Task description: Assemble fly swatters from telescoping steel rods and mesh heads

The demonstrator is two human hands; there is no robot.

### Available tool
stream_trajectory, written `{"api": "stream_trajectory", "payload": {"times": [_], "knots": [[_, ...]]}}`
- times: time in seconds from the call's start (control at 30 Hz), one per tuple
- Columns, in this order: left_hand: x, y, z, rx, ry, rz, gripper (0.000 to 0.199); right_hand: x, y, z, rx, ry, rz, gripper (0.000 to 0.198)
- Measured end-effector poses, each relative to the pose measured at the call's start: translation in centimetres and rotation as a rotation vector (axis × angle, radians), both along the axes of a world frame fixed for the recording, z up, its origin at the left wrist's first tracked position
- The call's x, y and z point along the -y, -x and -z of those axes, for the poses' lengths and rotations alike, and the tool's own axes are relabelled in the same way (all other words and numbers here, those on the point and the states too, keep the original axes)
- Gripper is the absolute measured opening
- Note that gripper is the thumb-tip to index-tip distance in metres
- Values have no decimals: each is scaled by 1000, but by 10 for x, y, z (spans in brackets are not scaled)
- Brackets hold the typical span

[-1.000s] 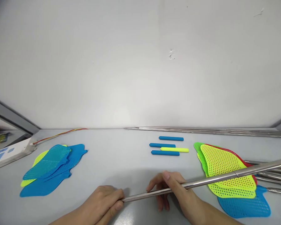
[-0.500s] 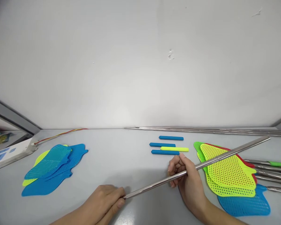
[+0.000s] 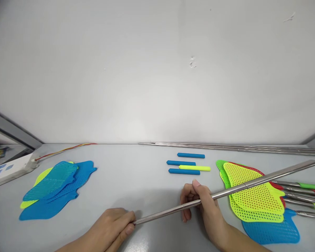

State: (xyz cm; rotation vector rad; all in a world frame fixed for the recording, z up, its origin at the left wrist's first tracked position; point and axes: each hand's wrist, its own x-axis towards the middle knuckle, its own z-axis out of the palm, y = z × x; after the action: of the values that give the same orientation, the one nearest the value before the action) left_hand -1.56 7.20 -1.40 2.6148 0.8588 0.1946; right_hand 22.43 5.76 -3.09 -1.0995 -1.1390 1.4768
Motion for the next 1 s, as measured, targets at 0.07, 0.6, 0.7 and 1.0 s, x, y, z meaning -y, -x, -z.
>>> {"api": "stream_trajectory", "payload": {"times": [0.07, 0.6, 0.7, 1.0], "knots": [[0, 0, 0, -1, 2, -2, 26, 0, 0, 0, 13, -4, -23, 63], [0, 1, -3, 1, 58, -3, 26, 9, -3, 3, 59, -14, -223, 63], [-1, 1, -3, 27, 58, 7, 26, 10, -5, -1, 174, -23, -276, 65], [-1, -1, -6, 37, 73, 11, 26, 10, -4, -4, 317, -29, -294, 63]]}}
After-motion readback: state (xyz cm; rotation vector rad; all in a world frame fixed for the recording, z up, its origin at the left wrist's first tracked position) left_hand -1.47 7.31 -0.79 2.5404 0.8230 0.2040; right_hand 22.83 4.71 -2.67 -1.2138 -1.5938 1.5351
